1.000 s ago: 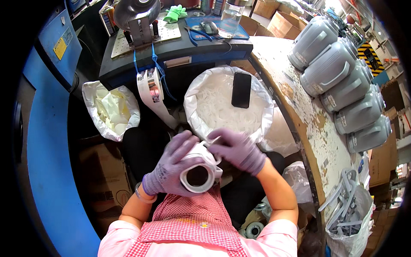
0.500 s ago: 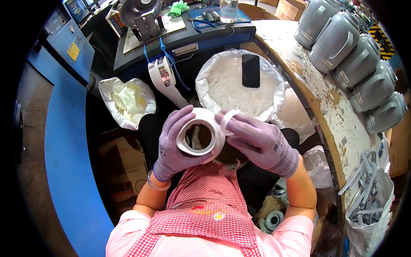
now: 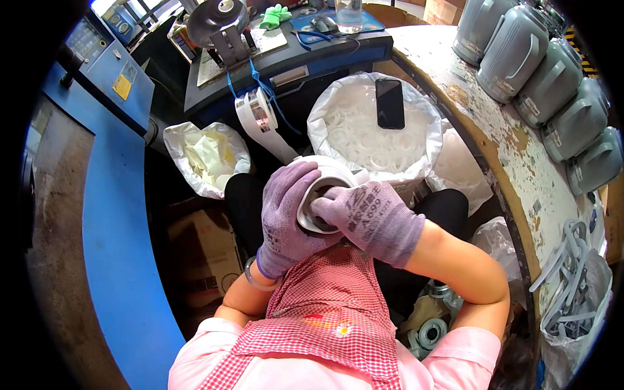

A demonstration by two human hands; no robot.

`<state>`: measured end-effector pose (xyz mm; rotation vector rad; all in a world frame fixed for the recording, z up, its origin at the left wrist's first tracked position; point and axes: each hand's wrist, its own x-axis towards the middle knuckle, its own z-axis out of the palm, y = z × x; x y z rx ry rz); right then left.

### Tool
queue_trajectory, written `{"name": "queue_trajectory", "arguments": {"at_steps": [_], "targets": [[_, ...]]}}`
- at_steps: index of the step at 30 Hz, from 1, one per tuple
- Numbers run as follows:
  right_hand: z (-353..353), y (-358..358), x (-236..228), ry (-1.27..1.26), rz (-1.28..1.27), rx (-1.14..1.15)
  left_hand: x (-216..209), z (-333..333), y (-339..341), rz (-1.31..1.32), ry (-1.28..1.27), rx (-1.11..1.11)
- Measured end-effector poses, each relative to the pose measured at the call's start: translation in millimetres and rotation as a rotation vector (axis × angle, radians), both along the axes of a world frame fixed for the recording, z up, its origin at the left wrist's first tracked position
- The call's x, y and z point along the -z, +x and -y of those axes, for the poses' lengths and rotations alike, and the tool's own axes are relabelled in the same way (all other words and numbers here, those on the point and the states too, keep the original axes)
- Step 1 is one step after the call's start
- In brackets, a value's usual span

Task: The person sits on the floor and assembles white thermos flasks by hand. They insert a metal liner into the flask body, attach a plastic handle, and place a cap on the top. The person repeats this process for multiple units, placing the finished thermoses on a nearby table.

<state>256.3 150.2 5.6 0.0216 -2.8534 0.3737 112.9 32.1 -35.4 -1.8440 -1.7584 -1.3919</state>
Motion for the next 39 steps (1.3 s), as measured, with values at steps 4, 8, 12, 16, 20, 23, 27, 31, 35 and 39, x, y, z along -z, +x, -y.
{"name": "queue_trajectory", "arguments": {"at_steps": [4, 8, 12, 16, 20, 23, 27, 31, 35, 39], "targets": [[6, 11, -24, -0.028, 0.151, -0.071, -1, 5, -3, -0.118, -0.034, -0.046], [9, 15, -47, -0.183, -0.161, -0.254, -25, 23, -16, -0.182, -0.028, -0.202], [-31, 30, -4, -0.606, -0.49, 0.106, -36, 36, -44, -0.078, 0.248, -0.268], [-109, 16, 85, -1.529, -0.574, 0.572, -29, 41, -53, -0.048, 0.488, -0.12], [-157, 23, 138, -0.869, -0.459, 0.434, -3, 58, -64, 0.092, 0.197, 0.032], [-155, 1, 81, -0.769, -0.509, 0.565, 41, 70, -73, 0.097, -0.242, -0.099], [-155, -63, 34, -0.237, -0.415, 0.54, 150, 63, -46, 0.332, -0.339, -0.113], [-117, -154, -7, -0.282, -0.304, 0.175, 193, 62, -34, 0.373, -0.295, -0.161], [-111, -260, 32, -0.013, -0.292, -0.181, 196, 65, -38, 0.4, -0.24, -0.123], [-135, -316, 48, -0.093, 0.009, -0.076, 204, 64, -40, 0.442, -0.231, -0.093]]}}
